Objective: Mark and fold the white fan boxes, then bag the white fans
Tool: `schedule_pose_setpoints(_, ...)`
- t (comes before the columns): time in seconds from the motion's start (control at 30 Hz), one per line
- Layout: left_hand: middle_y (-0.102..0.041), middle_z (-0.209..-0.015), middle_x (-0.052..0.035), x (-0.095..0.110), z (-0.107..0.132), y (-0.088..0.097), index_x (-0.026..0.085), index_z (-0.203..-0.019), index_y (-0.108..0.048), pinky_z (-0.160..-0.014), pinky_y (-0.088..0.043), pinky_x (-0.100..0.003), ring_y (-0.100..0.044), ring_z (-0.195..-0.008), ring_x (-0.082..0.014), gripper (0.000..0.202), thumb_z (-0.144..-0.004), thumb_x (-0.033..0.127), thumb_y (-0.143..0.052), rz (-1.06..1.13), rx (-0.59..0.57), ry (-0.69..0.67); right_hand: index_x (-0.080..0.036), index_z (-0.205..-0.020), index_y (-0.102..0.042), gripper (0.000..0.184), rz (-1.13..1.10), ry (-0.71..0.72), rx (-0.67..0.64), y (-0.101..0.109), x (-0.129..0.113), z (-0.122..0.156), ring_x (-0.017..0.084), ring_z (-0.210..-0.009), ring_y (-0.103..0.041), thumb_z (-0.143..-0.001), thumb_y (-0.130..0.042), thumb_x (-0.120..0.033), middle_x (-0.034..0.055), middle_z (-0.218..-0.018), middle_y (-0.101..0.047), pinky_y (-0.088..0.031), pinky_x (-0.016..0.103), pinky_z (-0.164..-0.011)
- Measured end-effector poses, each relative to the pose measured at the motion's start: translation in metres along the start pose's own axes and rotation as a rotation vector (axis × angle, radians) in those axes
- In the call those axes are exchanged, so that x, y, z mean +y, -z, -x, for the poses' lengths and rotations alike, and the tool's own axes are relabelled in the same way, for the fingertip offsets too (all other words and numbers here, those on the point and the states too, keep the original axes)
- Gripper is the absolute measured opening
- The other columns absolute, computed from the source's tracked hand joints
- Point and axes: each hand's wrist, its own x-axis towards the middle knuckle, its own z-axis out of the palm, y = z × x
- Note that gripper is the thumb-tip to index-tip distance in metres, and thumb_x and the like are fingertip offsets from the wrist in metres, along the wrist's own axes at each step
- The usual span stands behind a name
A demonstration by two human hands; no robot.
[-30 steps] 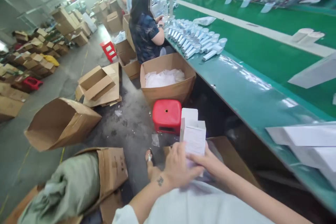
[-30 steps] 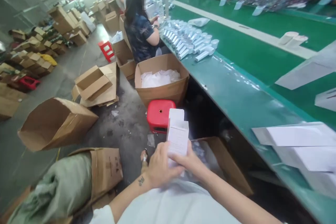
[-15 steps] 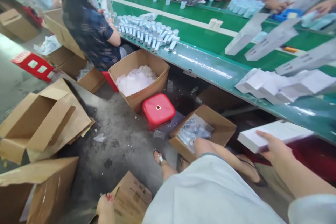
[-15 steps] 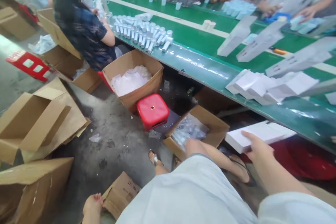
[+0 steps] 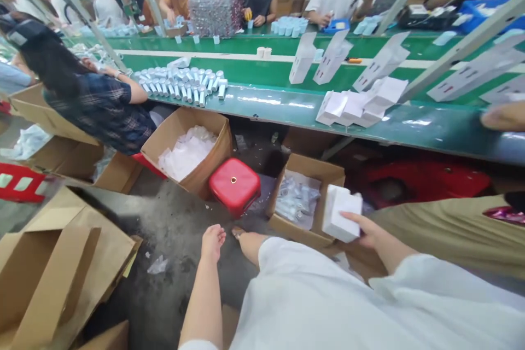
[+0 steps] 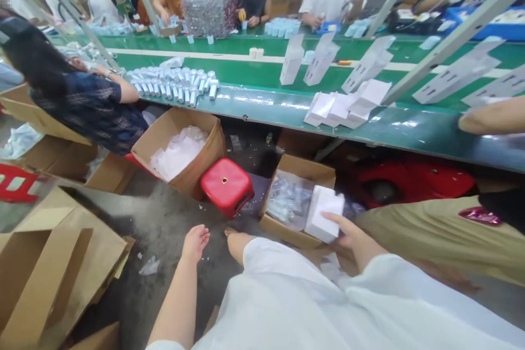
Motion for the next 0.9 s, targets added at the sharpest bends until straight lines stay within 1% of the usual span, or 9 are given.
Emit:
schedule_pose_setpoints(0.1, -0.065, -0.073, -0.0035, 0.026, -0.035, -0.008, 0.016, -0.081, -0.062, -0.059, -0.046, -0.023, -0.060, -0.057, -0.0108, 0.010, -0.074, 0.023, -0.065, -0.187, -0.056, -0.048, -0.014, -0.094, -0.061, 0.025, -0.202, -0.164, -0.177, -0.078, 0.012, -0.044, 0.028, -0.074, -0.071, -0.070, -0.062, -0.020, 0.0123, -0.076, -0.073, -0.055, 0.046, -0.078)
schedule_pose_setpoints(0.23, -0.059, -0.061, -0.0007, 0.068, -0.115, -0.022, 0.016, -0.066, -0.061, -0.061, -0.044, -0.026, -0.060, -0.059, -0.0153, 0.010, -0.069, 0.021, -0.069, -0.491, -0.104, -0.161, -0.012, -0.097, -0.061, 0.031, -0.395, -0.218, -0.323, -0.186, 0.058, -0.105, 0.029, -0.085, -0.072, -0.070, -0.063, -0.028, 0.0133, -0.080, -0.073, -0.054, 0.045, -0.084)
schedule_pose_setpoints(0.33, -0.061, -0.062, -0.0029, 0.092, -0.189, -0.047, 0.018, -0.064, -0.061, -0.074, -0.048, -0.032, -0.066, -0.074, -0.0234, 0.014, -0.072, 0.026, -0.070, -0.705, -0.173, -0.254, -0.013, -0.103, -0.060, 0.041, -0.503, -0.180, -0.263, -0.250, 0.106, -0.155, 0.031, -0.096, -0.070, -0.070, -0.065, -0.036, 0.0157, -0.091, -0.074, -0.053, 0.045, -0.087)
schedule_pose_setpoints(0.4, -0.069, -0.079, -0.0081, 0.103, -0.241, -0.072, 0.018, -0.075, -0.065, -0.087, -0.047, -0.035, -0.066, -0.093, -0.0271, 0.012, -0.074, 0.028, -0.070, -0.816, -0.213, -0.323, -0.015, -0.108, -0.058, 0.047, -0.574, -0.107, -0.146, -0.280, 0.136, -0.189, 0.032, -0.104, -0.068, -0.071, -0.063, -0.043, 0.0153, -0.101, -0.073, -0.053, 0.045, -0.089)
schedule_pose_setpoints(0.47, -0.068, -0.112, -0.0135, 0.110, -0.293, -0.102, 0.018, -0.097, -0.066, -0.101, -0.040, -0.032, -0.058, -0.118, -0.0266, 0.024, -0.077, 0.031, -0.069, -0.897, -0.233, -0.399, -0.018, -0.113, -0.056, 0.052, -0.636, -0.029, -0.037, -0.300, 0.161, -0.221, 0.032, -0.110, -0.065, -0.071, -0.062, -0.048, 0.0143, -0.109, -0.072, -0.052, 0.046, -0.091)
schedule_pose_setpoints(0.53, -0.051, -0.141, -0.0157, 0.114, -0.341, -0.132, 0.017, -0.120, -0.057, -0.111, -0.031, -0.029, -0.042, -0.137, -0.0241, 0.043, -0.082, 0.034, -0.065, -0.971, -0.232, -0.450, -0.019, -0.115, -0.055, 0.055, -0.697, 0.002, 0.023, -0.312, 0.181, -0.249, 0.032, -0.113, -0.063, -0.069, -0.064, -0.048, 0.0135, -0.111, -0.071, -0.051, 0.048, -0.093)
schedule_pose_setpoints(0.63, -0.039, -0.150, -0.0207, 0.116, -0.395, -0.163, 0.012, -0.136, -0.044, -0.114, -0.027, -0.035, -0.033, -0.142, -0.0280, 0.059, -0.089, 0.046, -0.051, -1.109, -0.226, -0.430, -0.021, -0.116, -0.055, 0.055, -0.817, 0.002, 0.028, -0.322, 0.200, -0.276, 0.033, -0.113, -0.063, -0.067, -0.067, -0.042, 0.0111, -0.110, -0.072, -0.049, 0.051, -0.097)
schedule_pose_setpoints(0.73, -0.043, -0.144, -0.0256, 0.114, -0.421, -0.176, 0.009, -0.136, -0.044, -0.113, -0.029, -0.043, -0.039, -0.137, -0.0352, 0.067, -0.091, 0.057, -0.037, -1.263, -0.245, -0.406, -0.020, -0.111, -0.058, 0.050, -0.884, -0.044, -0.037, -0.330, 0.213, -0.284, 0.033, -0.110, -0.064, -0.064, -0.067, -0.034, 0.0113, -0.103, -0.074, -0.045, 0.054, -0.101)
schedule_pose_setpoints(0.9, -0.047, -0.136, -0.0293, 0.108, -0.419, -0.165, 0.006, -0.131, -0.049, -0.108, -0.034, -0.046, -0.046, -0.130, -0.0396, 0.078, -0.086, 0.068, -0.033, -1.450, -0.313, -0.447, -0.017, -0.104, -0.062, 0.043, -0.833, -0.039, -0.048, -0.346, 0.236, -0.263, 0.034, -0.107, -0.066, -0.063, -0.067, -0.027, 0.0141, -0.101, -0.074, -0.041, 0.054, -0.106)
